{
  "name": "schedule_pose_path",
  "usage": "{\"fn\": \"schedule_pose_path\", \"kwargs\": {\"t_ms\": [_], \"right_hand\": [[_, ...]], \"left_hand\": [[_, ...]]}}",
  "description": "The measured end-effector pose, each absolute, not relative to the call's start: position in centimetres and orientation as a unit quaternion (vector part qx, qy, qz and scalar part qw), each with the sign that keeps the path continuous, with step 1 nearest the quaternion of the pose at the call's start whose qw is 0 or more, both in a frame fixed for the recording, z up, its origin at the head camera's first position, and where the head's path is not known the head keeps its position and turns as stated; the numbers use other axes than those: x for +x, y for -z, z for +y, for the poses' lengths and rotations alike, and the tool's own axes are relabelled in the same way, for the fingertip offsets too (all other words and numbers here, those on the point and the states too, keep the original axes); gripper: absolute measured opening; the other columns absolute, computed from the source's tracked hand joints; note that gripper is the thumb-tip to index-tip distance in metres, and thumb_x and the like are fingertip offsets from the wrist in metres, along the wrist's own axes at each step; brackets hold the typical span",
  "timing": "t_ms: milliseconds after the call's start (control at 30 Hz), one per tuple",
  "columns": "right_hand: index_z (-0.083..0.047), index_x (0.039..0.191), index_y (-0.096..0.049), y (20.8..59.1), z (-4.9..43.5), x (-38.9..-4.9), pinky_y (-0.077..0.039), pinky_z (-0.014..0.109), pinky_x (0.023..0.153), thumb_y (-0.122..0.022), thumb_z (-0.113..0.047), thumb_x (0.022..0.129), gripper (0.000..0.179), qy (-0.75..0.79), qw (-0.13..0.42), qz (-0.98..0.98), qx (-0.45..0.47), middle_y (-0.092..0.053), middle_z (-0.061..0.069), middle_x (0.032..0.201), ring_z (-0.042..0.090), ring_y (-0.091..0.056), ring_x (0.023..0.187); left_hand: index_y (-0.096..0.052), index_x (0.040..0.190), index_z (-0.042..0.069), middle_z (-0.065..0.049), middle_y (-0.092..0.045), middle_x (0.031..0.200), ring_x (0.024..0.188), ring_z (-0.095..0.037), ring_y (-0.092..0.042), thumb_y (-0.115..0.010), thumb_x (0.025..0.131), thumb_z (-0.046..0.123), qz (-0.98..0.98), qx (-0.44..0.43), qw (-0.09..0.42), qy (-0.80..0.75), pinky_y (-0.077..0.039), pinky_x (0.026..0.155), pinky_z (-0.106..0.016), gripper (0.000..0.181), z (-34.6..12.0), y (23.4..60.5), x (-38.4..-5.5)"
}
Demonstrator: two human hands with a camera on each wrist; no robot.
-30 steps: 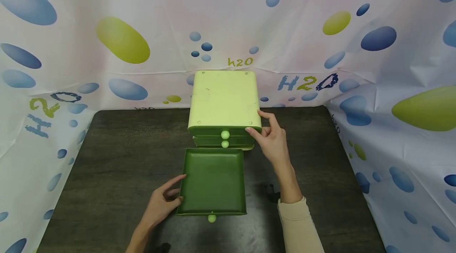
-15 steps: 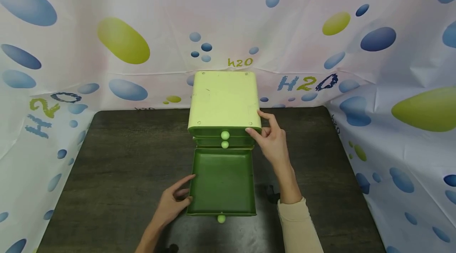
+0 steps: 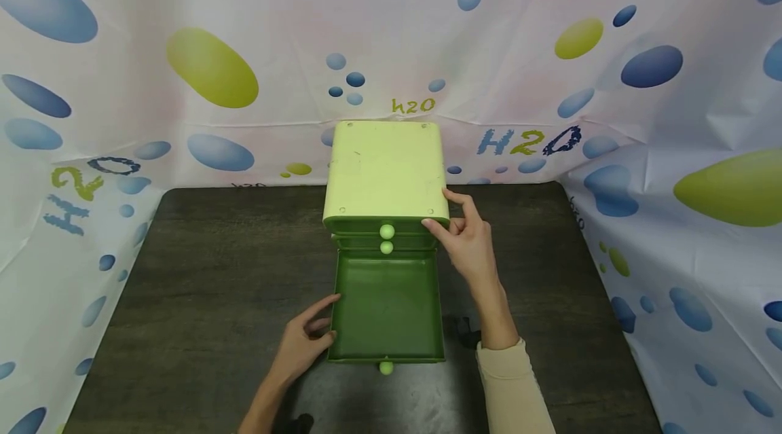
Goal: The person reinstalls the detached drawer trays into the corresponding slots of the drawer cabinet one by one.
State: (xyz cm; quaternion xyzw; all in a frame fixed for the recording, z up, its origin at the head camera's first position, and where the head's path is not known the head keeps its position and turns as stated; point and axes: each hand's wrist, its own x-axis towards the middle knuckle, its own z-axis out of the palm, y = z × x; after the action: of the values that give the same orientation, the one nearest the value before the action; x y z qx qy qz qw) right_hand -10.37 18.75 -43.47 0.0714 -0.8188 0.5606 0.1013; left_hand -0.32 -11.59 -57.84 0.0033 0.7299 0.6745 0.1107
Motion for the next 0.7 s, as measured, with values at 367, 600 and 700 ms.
{"fn": "schedule_pose_path", "kwargs": {"t_ms": [367,600,700], "right_hand": [[-0.007,0.143,-0.050,43.5,18.7,-10.3,-0.025,0.028,0.036,-0.071,-0.009,0.093,0.055,-0.561,0.104,-0.818,0.072,-0.036,-0.002,0.047,0.003,-0.028,0.037],[-0.007,0.143,-0.049,43.5,18.8,-10.5,-0.025,0.028,0.036,-0.071,-0.009,0.093,0.055,-0.558,0.107,-0.819,0.075,-0.036,-0.002,0.047,0.003,-0.028,0.036],[-0.007,0.143,-0.049,43.5,18.8,-10.5,-0.024,0.028,0.036,-0.071,-0.009,0.093,0.055,-0.560,0.106,-0.818,0.077,-0.036,-0.002,0.047,0.003,-0.027,0.036]], "left_hand": [[-0.058,0.140,0.009,-0.014,-0.055,0.141,0.108,-0.040,-0.066,-0.062,0.083,-0.016,0.735,0.008,0.109,-0.670,-0.057,0.066,-0.027,0.062,-10.9,55.8,-0.3],[-0.059,0.139,0.008,-0.019,-0.059,0.136,0.106,-0.040,-0.067,-0.061,0.082,-0.016,0.727,0.012,0.098,-0.679,-0.056,0.062,-0.026,0.062,-11.0,55.3,-0.7],[-0.057,0.140,0.007,-0.017,-0.057,0.140,0.108,-0.039,-0.066,-0.061,0.083,-0.015,0.733,0.019,0.099,-0.673,-0.055,0.061,-0.026,0.062,-11.0,55.3,-0.9]]}}
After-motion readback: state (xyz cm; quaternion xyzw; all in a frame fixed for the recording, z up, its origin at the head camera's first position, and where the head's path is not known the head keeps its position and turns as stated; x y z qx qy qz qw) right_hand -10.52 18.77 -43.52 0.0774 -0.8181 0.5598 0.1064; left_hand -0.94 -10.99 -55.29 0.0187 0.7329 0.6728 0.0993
